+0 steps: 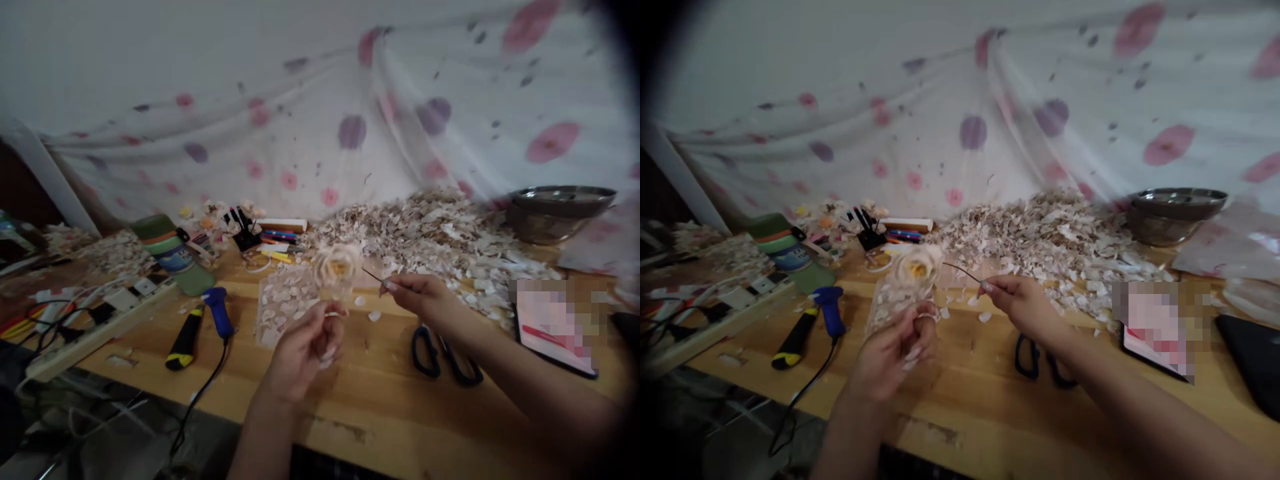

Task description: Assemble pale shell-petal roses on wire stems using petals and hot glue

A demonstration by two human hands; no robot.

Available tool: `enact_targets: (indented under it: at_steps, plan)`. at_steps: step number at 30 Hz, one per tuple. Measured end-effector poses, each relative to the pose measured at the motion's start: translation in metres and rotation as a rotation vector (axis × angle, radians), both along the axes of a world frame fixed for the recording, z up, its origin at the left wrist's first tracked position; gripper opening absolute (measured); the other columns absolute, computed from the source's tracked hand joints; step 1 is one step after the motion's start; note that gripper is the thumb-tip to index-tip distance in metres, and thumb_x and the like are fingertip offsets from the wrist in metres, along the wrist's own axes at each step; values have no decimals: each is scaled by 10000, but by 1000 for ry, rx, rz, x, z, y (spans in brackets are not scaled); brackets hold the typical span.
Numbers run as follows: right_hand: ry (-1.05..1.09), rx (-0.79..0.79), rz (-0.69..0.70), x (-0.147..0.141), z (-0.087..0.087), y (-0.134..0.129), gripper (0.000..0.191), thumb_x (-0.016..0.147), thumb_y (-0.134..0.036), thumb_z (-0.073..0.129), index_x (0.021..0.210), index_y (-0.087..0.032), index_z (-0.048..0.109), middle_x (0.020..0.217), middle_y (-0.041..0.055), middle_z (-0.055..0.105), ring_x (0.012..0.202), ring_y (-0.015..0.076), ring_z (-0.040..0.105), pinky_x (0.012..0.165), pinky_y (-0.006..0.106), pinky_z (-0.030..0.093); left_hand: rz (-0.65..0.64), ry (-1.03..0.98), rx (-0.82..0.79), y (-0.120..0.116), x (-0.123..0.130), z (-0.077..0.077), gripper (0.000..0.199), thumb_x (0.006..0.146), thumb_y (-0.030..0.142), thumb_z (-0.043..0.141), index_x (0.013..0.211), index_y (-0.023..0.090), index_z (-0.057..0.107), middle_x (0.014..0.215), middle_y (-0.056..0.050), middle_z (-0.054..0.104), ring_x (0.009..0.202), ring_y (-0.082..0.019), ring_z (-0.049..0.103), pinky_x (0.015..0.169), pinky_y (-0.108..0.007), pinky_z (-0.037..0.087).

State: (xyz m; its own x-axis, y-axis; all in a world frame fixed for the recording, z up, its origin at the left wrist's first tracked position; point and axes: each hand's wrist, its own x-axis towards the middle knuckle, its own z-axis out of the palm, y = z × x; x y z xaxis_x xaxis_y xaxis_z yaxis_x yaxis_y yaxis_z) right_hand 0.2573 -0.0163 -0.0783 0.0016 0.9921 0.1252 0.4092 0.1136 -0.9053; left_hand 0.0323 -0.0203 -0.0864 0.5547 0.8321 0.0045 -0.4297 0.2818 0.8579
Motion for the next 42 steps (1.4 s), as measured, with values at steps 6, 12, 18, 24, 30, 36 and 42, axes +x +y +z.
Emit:
enact_targets:
  at_steps: [6,12,18,24,30,36,42]
  plan:
    - [140,109,-94,-6,-13,11,376,814,-523,510,795,-169,636,566,-36,400,510,100,314,488,242,237,456,525,814,53,33,30,552,730,253,706,1222,200,461,1105,-69,606,1000,-194,567,855,-319,416]
    - [178,176,-105,-13,-24,13,401,842,-589,452,811,-204,561,530,-58,365,468,115,349,463,248,304,530,250,853,86,92,49,275,806,202,593,1081,186,599,1124,-79,662,1076,-209,591,962,-336,404]
    - [152,209,65,8,-11,15,377,801,-554,584,893,-188,611,730,24,608,682,169,571,655,315,475,369,294,897,93,91,54,101,751,154,615,780,178,709,792,-27,724,807,-201,646,787,-297,463]
    - [-33,487,295,37,24,5,534,794,-365,690,1282,-246,510,1292,107,485,1184,221,467,994,400,391,-89,365,913,86,77,63,94,593,246,775,571,177,715,560,12,654,574,-155,565,598,-252,448]
    - [-101,667,427,34,31,-3,372,736,-340,766,1080,-231,674,1246,101,483,1203,245,445,1053,427,326,-342,358,849,80,78,64,283,565,359,787,423,170,631,456,30,537,459,-94,416,502,-227,411]
    - [-46,706,443,27,34,-9,371,767,-326,732,1124,-257,658,1262,105,491,1232,254,419,1044,446,332,-426,366,809,80,74,62,175,589,296,758,478,183,684,437,26,529,431,-92,395,460,-227,380]
    - [-25,669,464,19,42,-16,127,796,-259,689,908,-202,704,1185,115,551,1159,249,498,988,431,400,-439,353,772,84,78,53,152,589,303,730,494,189,693,467,24,558,453,-98,419,483,-235,394]
